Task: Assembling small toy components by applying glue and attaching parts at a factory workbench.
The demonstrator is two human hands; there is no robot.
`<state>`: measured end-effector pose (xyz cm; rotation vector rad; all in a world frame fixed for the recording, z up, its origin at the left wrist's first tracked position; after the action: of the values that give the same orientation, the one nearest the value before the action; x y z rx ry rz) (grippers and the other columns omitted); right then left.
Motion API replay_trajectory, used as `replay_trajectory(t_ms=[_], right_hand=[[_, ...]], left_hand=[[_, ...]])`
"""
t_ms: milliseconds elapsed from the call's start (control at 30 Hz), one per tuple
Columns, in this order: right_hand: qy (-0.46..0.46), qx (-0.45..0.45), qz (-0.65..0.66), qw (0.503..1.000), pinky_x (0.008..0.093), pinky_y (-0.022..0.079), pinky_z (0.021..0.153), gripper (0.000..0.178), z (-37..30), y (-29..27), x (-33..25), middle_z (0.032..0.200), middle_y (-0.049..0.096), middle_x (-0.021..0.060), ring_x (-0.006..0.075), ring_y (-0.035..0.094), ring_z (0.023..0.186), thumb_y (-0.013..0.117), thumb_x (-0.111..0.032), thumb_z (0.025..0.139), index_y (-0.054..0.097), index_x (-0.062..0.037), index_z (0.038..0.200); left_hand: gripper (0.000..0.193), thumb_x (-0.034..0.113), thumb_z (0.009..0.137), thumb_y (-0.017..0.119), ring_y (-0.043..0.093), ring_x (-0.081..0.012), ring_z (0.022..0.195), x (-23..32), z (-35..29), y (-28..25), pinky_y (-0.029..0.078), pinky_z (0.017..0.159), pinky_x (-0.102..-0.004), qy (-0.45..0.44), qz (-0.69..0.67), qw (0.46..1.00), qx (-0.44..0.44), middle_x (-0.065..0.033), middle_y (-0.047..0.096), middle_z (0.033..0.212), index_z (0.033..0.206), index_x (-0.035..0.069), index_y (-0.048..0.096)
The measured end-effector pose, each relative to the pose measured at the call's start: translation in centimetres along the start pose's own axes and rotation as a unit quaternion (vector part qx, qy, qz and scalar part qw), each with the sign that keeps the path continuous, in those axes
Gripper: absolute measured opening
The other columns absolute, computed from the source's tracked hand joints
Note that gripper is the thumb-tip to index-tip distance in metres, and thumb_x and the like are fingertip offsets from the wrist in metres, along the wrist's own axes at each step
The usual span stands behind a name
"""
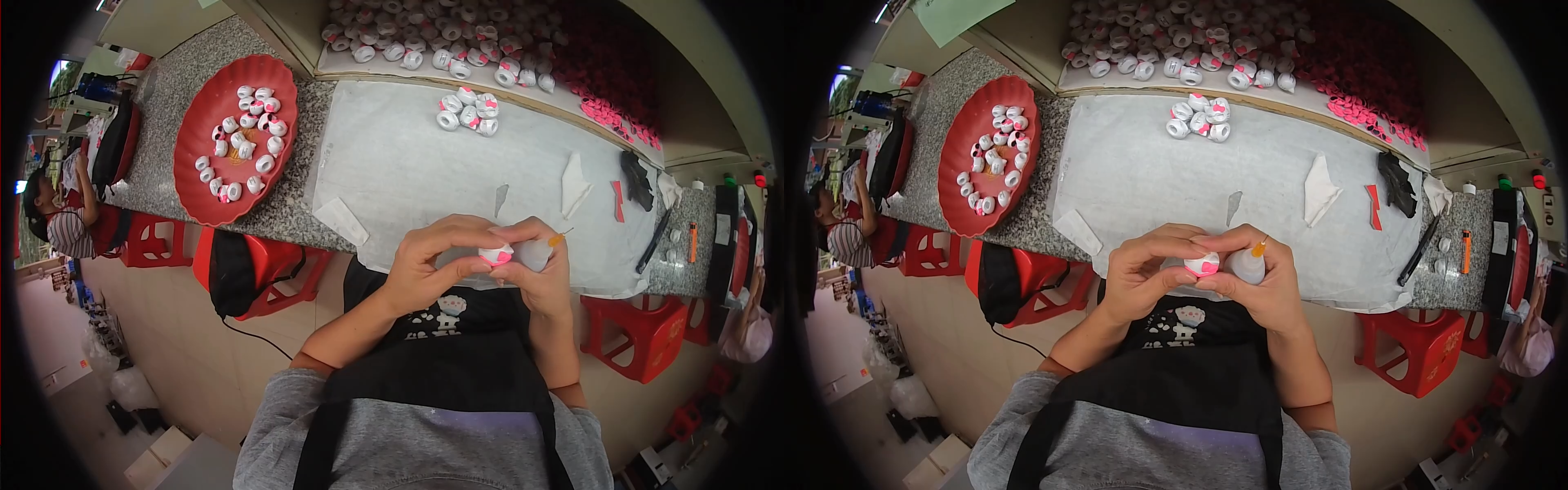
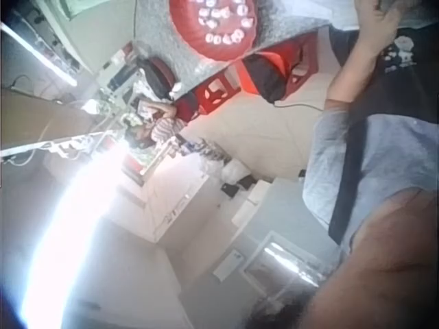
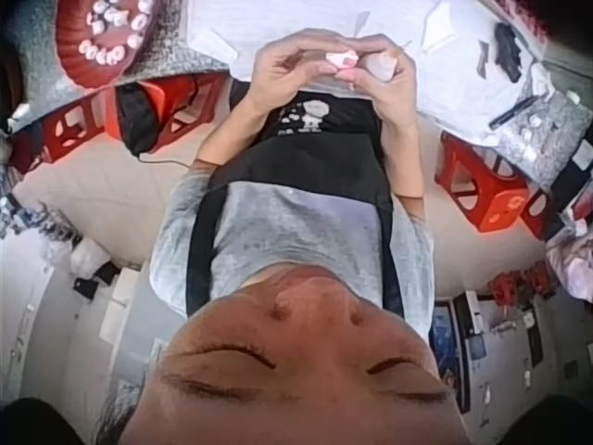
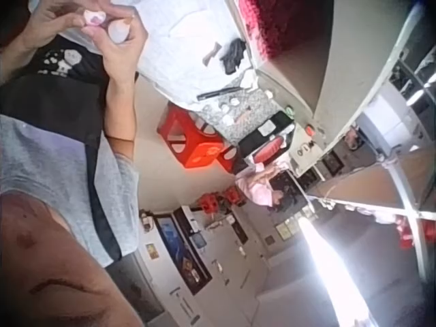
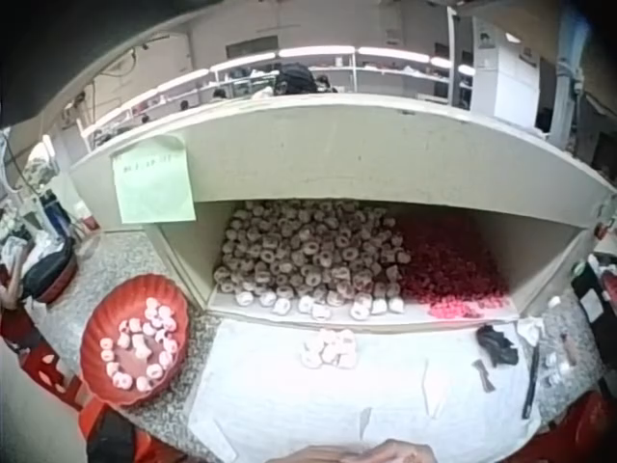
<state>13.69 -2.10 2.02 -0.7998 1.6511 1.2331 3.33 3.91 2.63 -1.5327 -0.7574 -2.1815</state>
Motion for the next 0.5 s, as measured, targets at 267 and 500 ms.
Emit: replay_trajectory(t_ms=[267, 500], right_hand=[[-0.020, -0.034, 0.048, 0.998, 0.0198, 0.040, 0.049, 0.026, -0.05, 0.66, 0.02, 0.074, 0.055, 0.0074, 0.0094, 0.051, 0.058, 0.065, 0.003, 0.063, 0.053, 0.0027, 0.086], [-0.011, -0.020, 0.046, 0.999, 0.0190, 0.040, 0.048, 0.026, 0.03, 0.70, 0.28, 0.072, 0.054, 0.0071, 0.0090, 0.051, 0.057, 0.065, 0.003, 0.062, 0.053, 0.0027, 0.085]], left_hand=[[0.017, 0.007, 0.072, 0.057, 0.051, -0.0238, 0.088, 0.39, 0.07, -0.12, 0.041, 0.074, -0.0317, 0.033, -0.001, 0.999, 0.014, -0.0162, 0.054, 0.089, 0.086, -0.003, 0.055], [0.016, 0.007, 0.073, 0.056, 0.051, -0.0236, 0.088, 0.15, -0.01, -0.38, 0.041, 0.075, -0.0316, 0.021, -0.014, 1.000, 0.019, -0.0166, 0.054, 0.089, 0.086, -0.003, 0.054]])
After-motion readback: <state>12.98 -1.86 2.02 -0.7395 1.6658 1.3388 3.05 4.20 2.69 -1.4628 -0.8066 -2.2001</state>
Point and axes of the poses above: each hand's wrist, its own z-axis towards the middle knuckle, its own y-axis out of the palm, x = y × z, the point moved 6 cm from there along z, towards the middle knuckle
